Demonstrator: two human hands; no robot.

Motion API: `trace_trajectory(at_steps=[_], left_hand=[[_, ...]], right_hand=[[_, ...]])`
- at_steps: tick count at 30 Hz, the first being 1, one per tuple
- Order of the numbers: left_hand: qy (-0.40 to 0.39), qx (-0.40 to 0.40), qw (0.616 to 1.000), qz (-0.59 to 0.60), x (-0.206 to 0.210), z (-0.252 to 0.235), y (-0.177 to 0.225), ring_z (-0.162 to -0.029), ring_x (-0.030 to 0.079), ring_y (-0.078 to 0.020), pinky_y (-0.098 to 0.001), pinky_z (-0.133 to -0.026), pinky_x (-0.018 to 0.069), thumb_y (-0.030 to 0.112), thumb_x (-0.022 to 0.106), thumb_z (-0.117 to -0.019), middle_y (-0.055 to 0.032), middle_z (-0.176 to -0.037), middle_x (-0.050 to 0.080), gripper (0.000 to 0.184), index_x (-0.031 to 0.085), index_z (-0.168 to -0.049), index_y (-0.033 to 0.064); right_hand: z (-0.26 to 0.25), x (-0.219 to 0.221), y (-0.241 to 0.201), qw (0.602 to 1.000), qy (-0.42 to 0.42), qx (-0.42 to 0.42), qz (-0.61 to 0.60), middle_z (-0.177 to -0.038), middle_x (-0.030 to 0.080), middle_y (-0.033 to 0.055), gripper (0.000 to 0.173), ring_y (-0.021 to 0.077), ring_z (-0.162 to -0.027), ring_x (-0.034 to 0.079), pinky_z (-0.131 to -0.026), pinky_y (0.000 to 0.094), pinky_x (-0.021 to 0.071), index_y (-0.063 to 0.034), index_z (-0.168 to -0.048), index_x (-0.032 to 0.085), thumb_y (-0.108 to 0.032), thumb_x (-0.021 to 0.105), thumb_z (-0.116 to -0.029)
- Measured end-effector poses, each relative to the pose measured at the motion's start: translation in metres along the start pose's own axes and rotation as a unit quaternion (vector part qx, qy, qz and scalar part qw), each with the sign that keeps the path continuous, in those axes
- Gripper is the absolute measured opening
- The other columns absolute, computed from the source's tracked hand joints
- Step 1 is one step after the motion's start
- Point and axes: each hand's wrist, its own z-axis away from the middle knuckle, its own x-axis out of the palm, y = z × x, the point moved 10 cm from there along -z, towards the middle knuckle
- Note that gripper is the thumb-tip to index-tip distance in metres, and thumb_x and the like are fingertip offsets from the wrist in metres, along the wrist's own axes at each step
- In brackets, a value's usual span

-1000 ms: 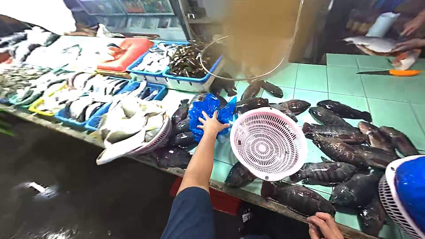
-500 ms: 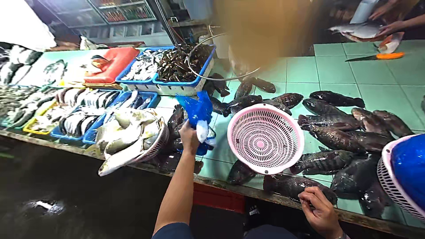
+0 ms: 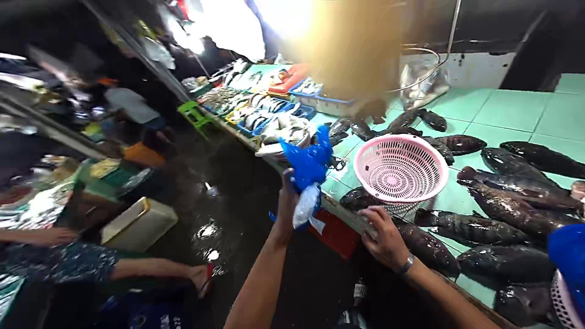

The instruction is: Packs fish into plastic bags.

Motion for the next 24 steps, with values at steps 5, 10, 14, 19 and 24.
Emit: trace_trajectory(at_steps=[5,10,14,19,24], left_hand=[[-0.129,0.091,0.969,-0.188,0.020,0.103,0.018,-0.106,0.068,-0.0322,-0.0564,-0.091,0.0561,0.006,0.068,-0.0897,-0.0135,-0.114,0.071,0.048,0.063,-0.136,0.0172],[-0.177,0.343,0.909,-0.158,0.054,0.197,0.056,-0.110,0.067,-0.0232,-0.0504,-0.089,0.0560,0.007,0.079,-0.0761,0.0023,-0.111,0.076,0.038,0.076,-0.112,0.0190],[-0.175,0.427,0.887,0.018,0.095,0.263,0.075,-0.116,0.065,-0.0206,-0.0420,-0.100,0.0534,0.007,0.069,-0.0917,0.0009,-0.115,0.075,0.022,0.078,-0.108,0.0178],[-0.210,0.235,0.897,0.310,0.182,0.350,0.122,-0.114,0.060,-0.0224,-0.0355,-0.098,0.0523,0.002,0.071,-0.0880,-0.0139,-0.115,0.065,0.010,0.077,-0.093,0.0082],[-0.388,0.145,0.814,0.408,0.278,0.506,0.228,-0.110,0.063,-0.0244,-0.0390,-0.098,0.0535,0.002,0.064,-0.0908,-0.0207,-0.115,0.065,0.021,0.064,-0.109,-0.0073]], right_hand=[[0.004,-0.004,-0.018,0.996,-0.019,0.024,0.089,-0.153,0.045,0.0221,0.080,0.0405,-0.141,0.046,-0.111,0.0604,0.0442,-0.0108,-0.152,0.047,-0.022,0.081,-0.0799],[0.082,0.010,0.014,0.972,-0.175,0.128,0.092,-0.165,0.027,0.0227,0.112,0.0457,-0.148,0.033,-0.111,0.0692,0.0387,-0.0215,-0.163,0.030,-0.026,0.092,-0.0696],[0.198,0.009,0.021,0.950,-0.106,0.266,-0.125,-0.158,0.045,0.0104,0.098,0.0150,-0.142,0.047,-0.117,0.0365,0.0432,-0.0146,-0.162,0.027,-0.026,0.082,-0.0825],[0.358,-0.041,-0.029,0.900,0.066,0.384,-0.194,-0.117,0.073,0.0100,0.078,0.0140,-0.110,0.070,-0.100,0.0333,0.0584,0.0053,-0.129,0.058,-0.014,0.096,-0.0640],[0.494,-0.176,-0.093,0.875,0.243,0.408,0.094,-0.146,0.054,0.0254,0.100,0.0240,-0.136,0.053,-0.118,0.0362,0.0417,0.0119,-0.150,0.037,-0.024,0.090,-0.0725]])
